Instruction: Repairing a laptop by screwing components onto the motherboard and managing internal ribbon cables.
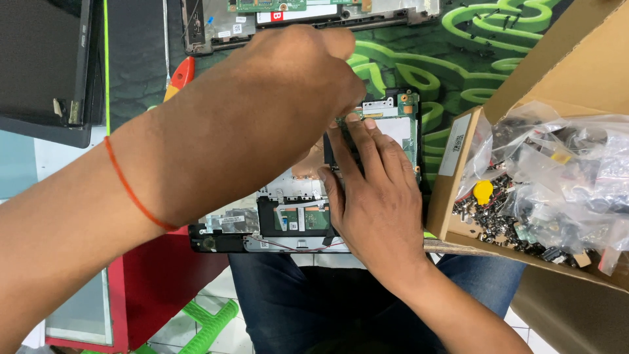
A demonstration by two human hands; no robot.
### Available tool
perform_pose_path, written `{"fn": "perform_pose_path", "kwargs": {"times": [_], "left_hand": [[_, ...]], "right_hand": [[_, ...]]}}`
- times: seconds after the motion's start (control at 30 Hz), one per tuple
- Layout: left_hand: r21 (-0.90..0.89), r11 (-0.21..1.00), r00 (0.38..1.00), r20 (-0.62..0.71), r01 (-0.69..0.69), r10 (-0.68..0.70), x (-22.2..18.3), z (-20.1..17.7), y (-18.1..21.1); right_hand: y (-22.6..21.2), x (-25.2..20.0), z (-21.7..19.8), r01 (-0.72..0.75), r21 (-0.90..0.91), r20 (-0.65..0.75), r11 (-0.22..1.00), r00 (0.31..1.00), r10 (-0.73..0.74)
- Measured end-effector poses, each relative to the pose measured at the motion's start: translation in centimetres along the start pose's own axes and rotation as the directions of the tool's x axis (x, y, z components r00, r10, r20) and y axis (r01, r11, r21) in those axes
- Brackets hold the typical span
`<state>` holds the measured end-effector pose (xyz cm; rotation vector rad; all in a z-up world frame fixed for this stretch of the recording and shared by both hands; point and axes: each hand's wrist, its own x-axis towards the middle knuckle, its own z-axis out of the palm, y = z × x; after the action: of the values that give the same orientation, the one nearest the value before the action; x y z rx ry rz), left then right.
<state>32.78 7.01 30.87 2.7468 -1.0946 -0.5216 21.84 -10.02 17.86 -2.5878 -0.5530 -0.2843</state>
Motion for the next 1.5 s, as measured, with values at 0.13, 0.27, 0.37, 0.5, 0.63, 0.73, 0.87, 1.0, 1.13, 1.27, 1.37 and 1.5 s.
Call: {"fn": "perform_pose_path", "kwargs": {"times": [0.13, 0.27, 0.37, 0.5, 0.63, 0.73, 0.87, 1.0, 1.13, 1.27, 1.37, 1.5], "left_hand": [[0.353, 0.930, 0.983, -0.180, 0.107, -0.045, -0.6, 2.2, -0.5], [0.109, 0.993, 0.998, -0.052, 0.033, -0.028, -0.9, 0.6, -0.2], [-0.040, 0.996, 0.996, -0.038, 0.078, -0.079, 0.5, 0.5, -0.1], [0.369, 0.922, 0.993, -0.010, 0.117, -0.122, -1.3, 1.9, -1.0], [0.171, 0.984, 0.996, -0.082, 0.058, -0.044, 0.3, 1.5, -1.2], [0.021, 0.983, 0.979, 0.092, 0.183, -0.184, 1.8, 1.2, -1.0], [0.302, 0.951, 0.996, 0.043, 0.065, -0.082, 0.4, 2.1, -1.5], [0.446, 0.882, 0.764, 0.512, 0.155, -0.393, 9.0, 3.4, -1.8], [0.664, 0.747, 0.993, -0.070, -0.028, 0.100, 0.0, 3.6, -1.9], [0.413, 0.911, 1.000, -0.004, -0.019, 0.022, 0.2, 2.5, -0.8], [0.403, 0.913, 0.987, 0.163, -0.058, -0.010, 1.4, 1.8, 0.0], [0.588, 0.808, 0.885, 0.396, -0.037, -0.247, 2.0, -0.3, 1.4]], "right_hand": [[0.0, 0.0, 0.0, -0.013, -0.007, 0.005, 1.000, 1.000, 0.013], [-0.1, 0.0, -0.1, -0.015, 0.012, 0.007, 1.000, 1.000, 0.015], [0.3, -0.3, 0.1, -0.069, 0.106, 0.038, 0.992, 0.997, 0.065], [1.0, -0.7, 0.4, -0.119, 0.281, 0.050, 0.952, 0.993, 0.109], [0.5, -0.4, 0.1, -0.123, 0.268, 0.049, 0.956, 0.992, 0.113], [0.2, -0.2, -0.2, -0.140, 0.213, 0.081, 0.967, 0.989, 0.126], [0.2, -0.2, -0.2, -0.096, 0.174, 0.065, 0.980, 0.994, 0.086], [0.2, -0.3, 0.0, -0.047, 0.122, 0.037, 0.991, 0.998, 0.043], [0.2, -0.2, 0.2, -0.064, 0.114, 0.036, 0.991, 0.998, 0.061], [0.3, -0.3, 0.2, -0.068, 0.130, 0.025, 0.989, 0.998, 0.065], [0.3, -0.5, 0.1, -0.081, 0.145, 0.030, 0.986, 0.997, 0.078], [0.3, -0.6, 0.3, -0.066, 0.147, -0.010, 0.987, 0.998, 0.068]]}}
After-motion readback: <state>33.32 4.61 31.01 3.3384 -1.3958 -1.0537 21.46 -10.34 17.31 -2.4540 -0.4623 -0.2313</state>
